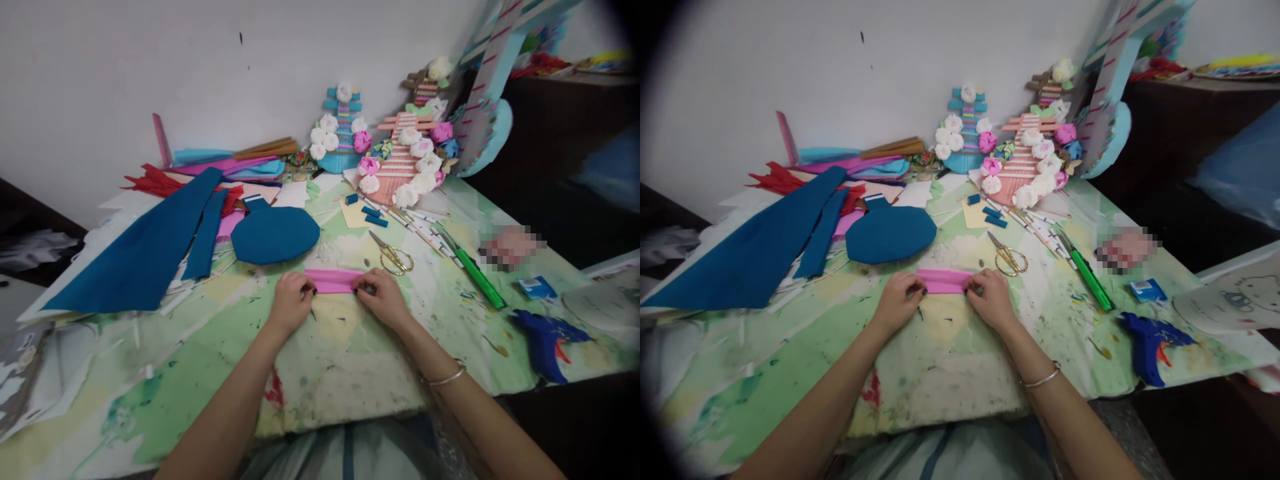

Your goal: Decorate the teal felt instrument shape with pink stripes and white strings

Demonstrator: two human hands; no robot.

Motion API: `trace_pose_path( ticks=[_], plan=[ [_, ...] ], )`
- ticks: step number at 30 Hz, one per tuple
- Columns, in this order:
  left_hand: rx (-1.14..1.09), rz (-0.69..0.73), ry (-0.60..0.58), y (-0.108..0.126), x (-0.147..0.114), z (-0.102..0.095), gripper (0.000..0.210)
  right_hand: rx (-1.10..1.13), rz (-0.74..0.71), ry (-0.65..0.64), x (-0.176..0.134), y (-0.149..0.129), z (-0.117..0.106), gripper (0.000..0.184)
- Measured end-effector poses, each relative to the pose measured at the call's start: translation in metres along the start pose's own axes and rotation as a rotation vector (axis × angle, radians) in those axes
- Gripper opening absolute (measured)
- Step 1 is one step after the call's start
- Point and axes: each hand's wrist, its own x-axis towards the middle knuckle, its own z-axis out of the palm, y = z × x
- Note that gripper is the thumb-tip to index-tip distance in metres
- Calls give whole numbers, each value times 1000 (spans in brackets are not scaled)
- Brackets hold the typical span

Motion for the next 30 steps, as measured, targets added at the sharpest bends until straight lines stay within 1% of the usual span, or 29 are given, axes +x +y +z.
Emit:
trace_pose_path(
  ticks=[4,12,15,20,25,30],
  plan=[
    [-79,-36,46,1,0,-1,16,-2,-7,-6,-1,0,-1,16],
    [21,-11,-15,-1,1,1,14,-29,-24,9,-1,1,2,8],
    [18,-24,-34,-2,2,2,12,-61,-28,5,-1,1,3,8],
    [-1,-43,-32,0,1,2,18,-83,4,-2,0,0,4,8],
    [23,2,-22,1,-2,3,18,-84,47,-17,2,1,5,7],
    [127,54,-7,5,-6,2,19,-91,40,-21,2,-1,4,10]
  ],
)
